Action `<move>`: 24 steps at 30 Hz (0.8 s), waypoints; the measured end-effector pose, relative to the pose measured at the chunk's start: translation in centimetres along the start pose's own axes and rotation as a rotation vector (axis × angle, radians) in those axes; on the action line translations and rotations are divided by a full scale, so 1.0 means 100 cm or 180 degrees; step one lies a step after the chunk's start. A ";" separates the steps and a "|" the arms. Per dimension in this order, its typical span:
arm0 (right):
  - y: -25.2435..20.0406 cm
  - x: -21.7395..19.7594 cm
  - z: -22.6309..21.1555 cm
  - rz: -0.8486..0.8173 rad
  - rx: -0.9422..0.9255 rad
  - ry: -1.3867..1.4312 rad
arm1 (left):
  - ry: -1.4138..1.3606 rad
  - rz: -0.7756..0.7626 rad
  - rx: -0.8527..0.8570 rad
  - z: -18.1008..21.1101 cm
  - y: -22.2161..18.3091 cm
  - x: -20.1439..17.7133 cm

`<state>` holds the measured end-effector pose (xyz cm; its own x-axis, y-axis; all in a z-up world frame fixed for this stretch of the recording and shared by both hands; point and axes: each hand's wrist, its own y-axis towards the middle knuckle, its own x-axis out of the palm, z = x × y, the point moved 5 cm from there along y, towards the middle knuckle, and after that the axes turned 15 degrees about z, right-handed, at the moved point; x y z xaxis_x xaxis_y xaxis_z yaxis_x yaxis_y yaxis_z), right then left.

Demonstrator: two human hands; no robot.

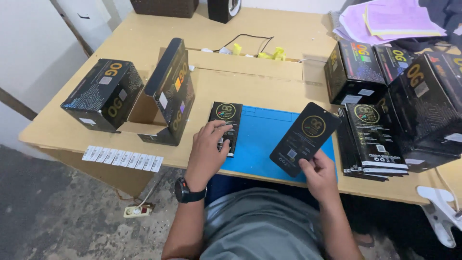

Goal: The person inspects smartphone screen panels by peeling off protective films and stickers, then gathers a stack of panels and places them into a cardboard box.

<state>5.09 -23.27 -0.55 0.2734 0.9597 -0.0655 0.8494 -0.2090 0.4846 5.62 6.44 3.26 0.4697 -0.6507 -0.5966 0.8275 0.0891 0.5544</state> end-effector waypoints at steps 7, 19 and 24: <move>0.000 0.003 -0.020 0.0056 -0.0047 -0.0082 | 0.0470 -0.0291 -0.0781 0.008 0.008 0.002; -0.005 -0.007 0.035 0.0252 0.0133 0.0547 | -0.0438 -0.0005 0.0287 -0.002 -0.008 0.005; -0.007 -0.021 0.077 0.0814 -0.0100 0.1231 | -0.0680 -0.0031 0.0578 -0.007 -0.010 0.009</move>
<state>7.34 -26.59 -7.47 0.2788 0.8790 0.3868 0.7609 -0.4479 0.4695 5.44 6.27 1.74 0.3706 -0.7968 -0.4773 0.7540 -0.0420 0.6556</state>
